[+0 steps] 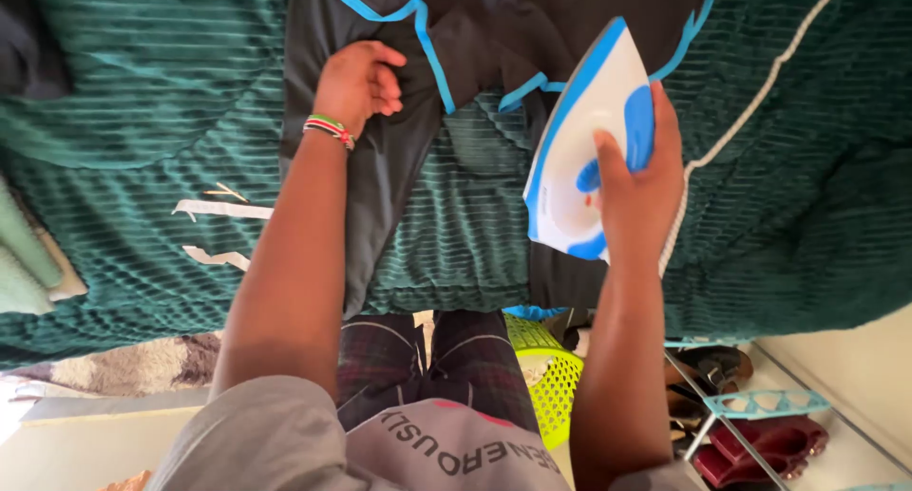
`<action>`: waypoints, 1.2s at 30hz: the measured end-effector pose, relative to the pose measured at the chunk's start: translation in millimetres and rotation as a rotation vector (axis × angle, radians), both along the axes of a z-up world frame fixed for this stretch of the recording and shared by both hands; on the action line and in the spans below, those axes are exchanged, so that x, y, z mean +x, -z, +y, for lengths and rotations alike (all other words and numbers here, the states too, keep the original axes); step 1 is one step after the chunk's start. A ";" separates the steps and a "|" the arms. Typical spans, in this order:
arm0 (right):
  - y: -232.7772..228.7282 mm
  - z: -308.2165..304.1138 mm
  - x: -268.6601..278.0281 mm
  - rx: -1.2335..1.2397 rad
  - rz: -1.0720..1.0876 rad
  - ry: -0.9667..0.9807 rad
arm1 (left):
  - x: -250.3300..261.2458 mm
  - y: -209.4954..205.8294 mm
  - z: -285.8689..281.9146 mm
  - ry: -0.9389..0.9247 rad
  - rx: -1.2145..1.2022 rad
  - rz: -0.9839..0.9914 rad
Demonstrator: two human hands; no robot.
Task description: Ironing a pair of black athletic shorts on a bed.
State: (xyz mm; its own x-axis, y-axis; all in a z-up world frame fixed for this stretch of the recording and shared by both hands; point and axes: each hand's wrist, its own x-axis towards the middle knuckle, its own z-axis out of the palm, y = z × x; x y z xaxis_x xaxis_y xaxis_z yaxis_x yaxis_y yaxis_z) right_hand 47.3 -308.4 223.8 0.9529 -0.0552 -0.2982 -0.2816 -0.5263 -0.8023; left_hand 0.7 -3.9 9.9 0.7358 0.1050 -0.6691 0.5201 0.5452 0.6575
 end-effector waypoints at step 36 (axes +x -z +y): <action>-31.2 -81.4 -28.8 -0.045 0.122 0.131 | 36.8 -73.1 -194.7 0.213 1.491 -0.185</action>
